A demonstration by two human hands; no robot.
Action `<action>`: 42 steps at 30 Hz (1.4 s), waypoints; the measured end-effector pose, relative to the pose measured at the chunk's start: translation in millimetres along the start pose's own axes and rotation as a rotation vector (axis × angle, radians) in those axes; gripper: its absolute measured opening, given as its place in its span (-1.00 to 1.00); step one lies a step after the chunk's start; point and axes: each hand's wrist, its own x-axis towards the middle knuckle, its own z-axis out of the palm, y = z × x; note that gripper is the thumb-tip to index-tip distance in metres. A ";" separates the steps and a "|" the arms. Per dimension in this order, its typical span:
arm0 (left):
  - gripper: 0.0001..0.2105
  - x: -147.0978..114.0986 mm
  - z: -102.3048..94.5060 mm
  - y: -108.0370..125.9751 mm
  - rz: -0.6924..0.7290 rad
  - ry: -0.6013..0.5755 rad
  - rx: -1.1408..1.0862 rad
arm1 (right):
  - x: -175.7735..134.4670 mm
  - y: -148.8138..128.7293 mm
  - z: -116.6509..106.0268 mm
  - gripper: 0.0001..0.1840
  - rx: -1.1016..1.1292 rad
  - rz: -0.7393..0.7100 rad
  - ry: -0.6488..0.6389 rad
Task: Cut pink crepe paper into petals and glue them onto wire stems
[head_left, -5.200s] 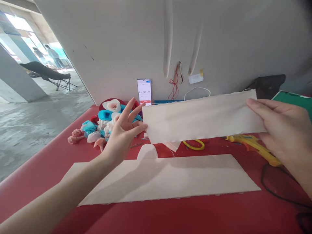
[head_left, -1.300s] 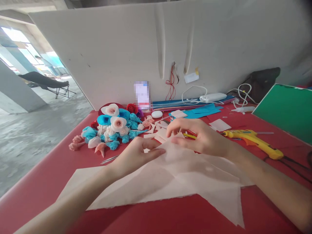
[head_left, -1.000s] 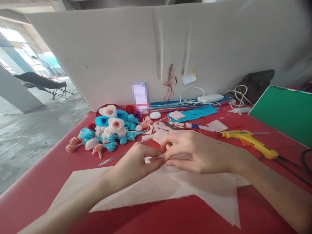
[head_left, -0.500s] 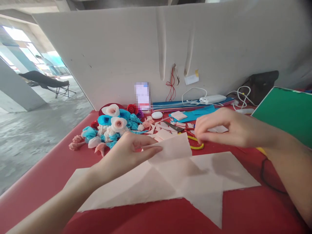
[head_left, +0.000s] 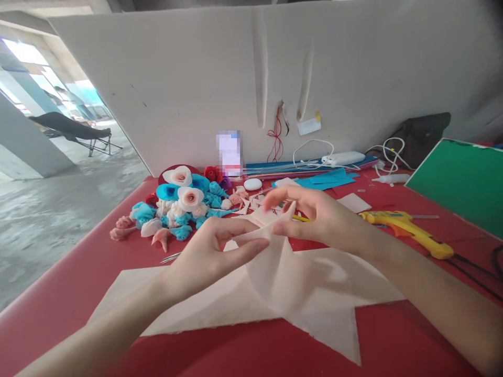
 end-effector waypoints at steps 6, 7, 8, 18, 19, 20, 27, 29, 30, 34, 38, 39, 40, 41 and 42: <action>-0.82 -3.7 15.6 -1.7 -0.135 -0.079 -0.417 | -5.3 -11.3 2.4 -0.94 0.152 -0.074 0.174; -0.76 -4.8 18.8 -2.1 -0.173 -0.101 -0.491 | -5.9 -14.2 3.8 -0.93 0.164 -0.098 0.227; -0.72 -5.8 21.7 -2.2 -0.211 -0.110 -0.542 | -6.1 -16.8 5.2 -0.93 0.174 -0.113 0.274; -0.81 -14.8 44.0 -7.7 -0.396 -0.202 -0.657 | 25.9 -18.7 -14.8 -0.93 0.205 -0.109 0.559; -0.80 -16.4 45.6 -8.7 -0.425 -0.236 -0.672 | 28.9 -14.6 -19.7 -0.93 0.217 -0.076 0.587; -0.79 -18.6 47.2 -9.7 -0.455 -0.267 -0.674 | 30.5 -9.6 -24.3 -0.93 0.225 -0.045 0.611; -0.83 -47.3 57.3 -17.7 -0.696 -0.318 -0.709 | 9.8 29.6 -31.4 -0.88 0.159 0.178 0.499; -0.83 -55.6 57.0 -21.4 -0.737 -0.350 -0.670 | 3.1 39.0 -27.1 -0.86 0.125 0.237 0.425; -0.81 -58.9 55.6 -23.1 -0.748 -0.399 -0.621 | 1.1 43.8 -24.8 -0.84 0.104 0.258 0.403; -0.55 -67.1 44.5 -25.8 -0.757 -0.768 -0.283 | 1.5 63.3 -18.0 -0.82 -0.012 0.268 0.434; -0.68 -71.2 40.8 -18.9 -0.226 -0.554 0.194 | 4.8 77.5 -16.1 -0.82 -0.162 0.205 0.492; -0.74 -72.0 42.9 -16.9 -0.038 -0.477 0.244 | 5.1 79.1 -16.1 -0.83 -0.192 0.186 0.502; -0.78 -73.0 46.1 -15.4 0.120 -0.434 0.261 | 5.0 79.7 -16.1 -0.84 -0.217 0.165 0.511; -0.79 -74.1 50.3 -14.9 0.233 -0.412 0.265 | 4.5 79.1 -16.1 -0.86 -0.239 0.141 0.521; -0.80 -75.5 54.9 -15.2 0.320 -0.387 0.295 | 3.5 77.3 -15.9 -0.88 -0.260 0.116 0.535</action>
